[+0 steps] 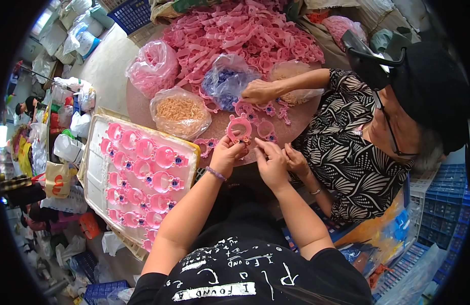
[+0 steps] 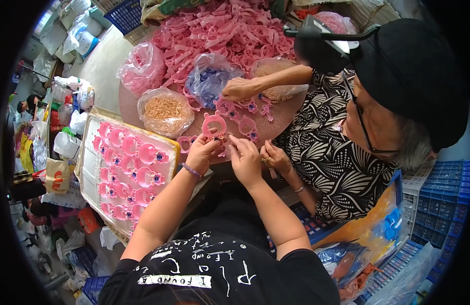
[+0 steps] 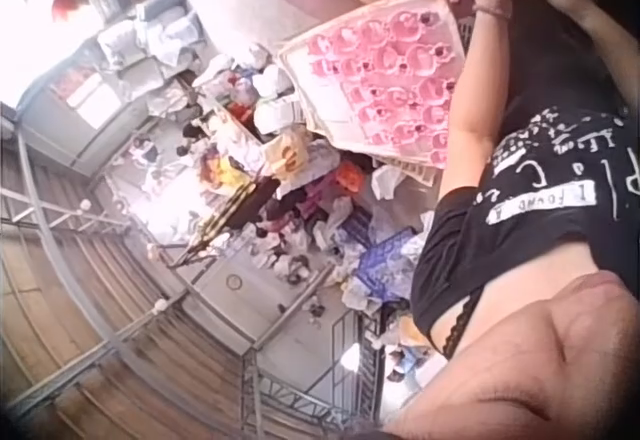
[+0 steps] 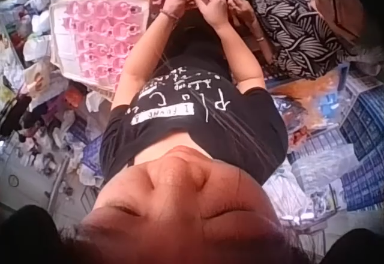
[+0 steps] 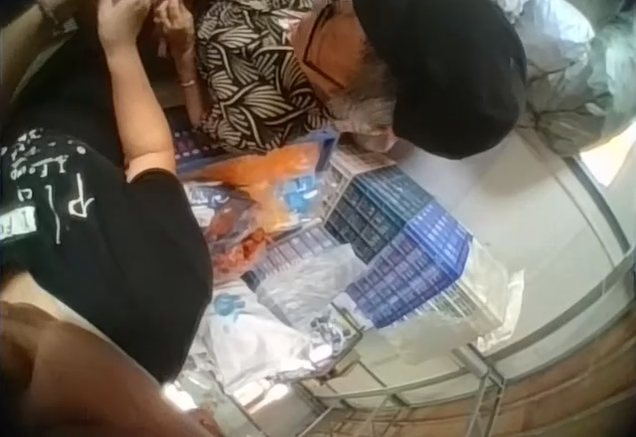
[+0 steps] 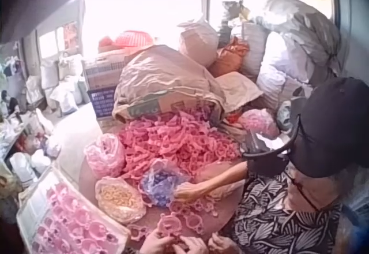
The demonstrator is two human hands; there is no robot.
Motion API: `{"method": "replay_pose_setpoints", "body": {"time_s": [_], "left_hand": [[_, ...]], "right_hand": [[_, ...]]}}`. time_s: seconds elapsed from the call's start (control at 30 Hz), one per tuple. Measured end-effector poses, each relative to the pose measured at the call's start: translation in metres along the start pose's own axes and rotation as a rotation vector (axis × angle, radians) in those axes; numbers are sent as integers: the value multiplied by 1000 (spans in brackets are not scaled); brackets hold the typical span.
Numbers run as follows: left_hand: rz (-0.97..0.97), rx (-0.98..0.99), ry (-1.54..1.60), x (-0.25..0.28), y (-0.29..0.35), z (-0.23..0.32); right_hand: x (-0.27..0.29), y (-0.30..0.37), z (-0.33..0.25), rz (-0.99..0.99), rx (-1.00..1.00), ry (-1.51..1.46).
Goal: Decorating small pink plastic toy frames by sticking blue decorative flowers onto them.
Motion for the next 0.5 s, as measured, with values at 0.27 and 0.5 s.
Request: {"method": "replay_pose_setpoints", "body": {"time_s": [0.27,0.5], "left_hand": [[-7,36,-62,-2,10,6],[2,80,-102,4,12,8]], "right_hand": [[-2,-18,-17,-44,364,148],[-11,-15,-26,-146,545,269]]}}
Point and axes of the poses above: each hand's wrist, its own y-axis away from the middle knuckle, its own x-axis out of the back of the hand, z = x × y, the point moved 6 cm from there along -y, towards the middle knuckle, and after that the axes turned 1 degree about -y, right-handed, at the moved point
